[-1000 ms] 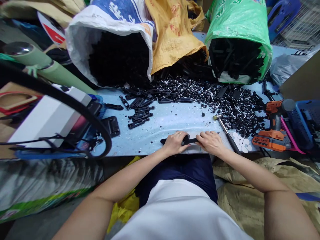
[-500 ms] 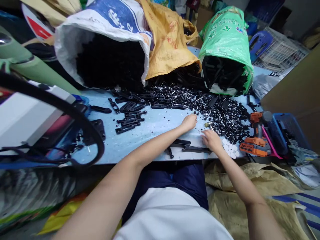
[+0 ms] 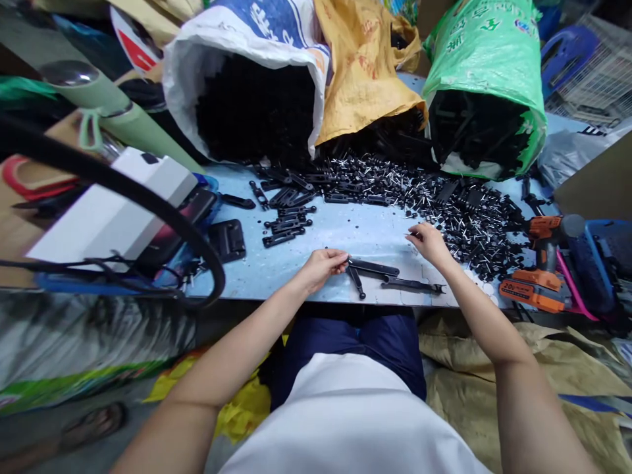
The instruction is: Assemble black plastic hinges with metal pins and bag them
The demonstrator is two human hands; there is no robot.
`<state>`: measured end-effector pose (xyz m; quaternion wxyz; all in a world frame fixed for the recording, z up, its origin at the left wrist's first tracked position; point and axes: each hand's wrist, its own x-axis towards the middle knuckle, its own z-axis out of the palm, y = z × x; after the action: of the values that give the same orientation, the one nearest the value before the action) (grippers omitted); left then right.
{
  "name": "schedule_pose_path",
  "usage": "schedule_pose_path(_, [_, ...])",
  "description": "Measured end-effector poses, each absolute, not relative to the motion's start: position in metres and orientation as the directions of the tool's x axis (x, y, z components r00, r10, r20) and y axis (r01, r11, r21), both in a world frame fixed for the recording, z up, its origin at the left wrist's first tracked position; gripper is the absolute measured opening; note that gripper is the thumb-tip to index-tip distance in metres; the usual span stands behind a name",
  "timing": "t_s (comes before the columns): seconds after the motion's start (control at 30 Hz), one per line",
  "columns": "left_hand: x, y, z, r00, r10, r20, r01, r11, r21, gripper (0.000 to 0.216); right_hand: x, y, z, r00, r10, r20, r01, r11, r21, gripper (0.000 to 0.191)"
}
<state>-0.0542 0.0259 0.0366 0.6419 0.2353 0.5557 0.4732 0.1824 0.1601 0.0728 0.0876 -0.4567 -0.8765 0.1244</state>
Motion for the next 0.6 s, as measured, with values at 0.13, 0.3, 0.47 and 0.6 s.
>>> schedule_pose_path(0.13, [-0.05,0.033,0.035,-0.116,0.891,-0.439,-0.283,0.394,0.874,0.03,0.189,0.13,0.088,-0.638,0.77,0.013,0.689,0.578,-0.438,0.015])
schedule_pose_path(0.3, [-0.049,0.029,0.037,-0.108,0.968,-0.226,0.129,0.239,0.962,0.021,0.192,0.108,0.094,-0.683,0.725,-0.091,0.667,0.567,-0.483,0.012])
schedule_pose_path(0.47, [-0.037,0.017,0.028,-0.054,0.94,0.336,0.701,-0.204,0.684,0.025,0.188,0.101,0.092,-0.711,0.689,-0.142,0.676,0.614,-0.408,0.013])
schedule_pose_path(0.6, [-0.037,0.015,0.011,0.184,0.884,0.429,0.854,-0.36,0.375,0.031,0.176,0.098,0.099,-0.723,0.661,-0.199,0.688,0.665,-0.29,0.014])
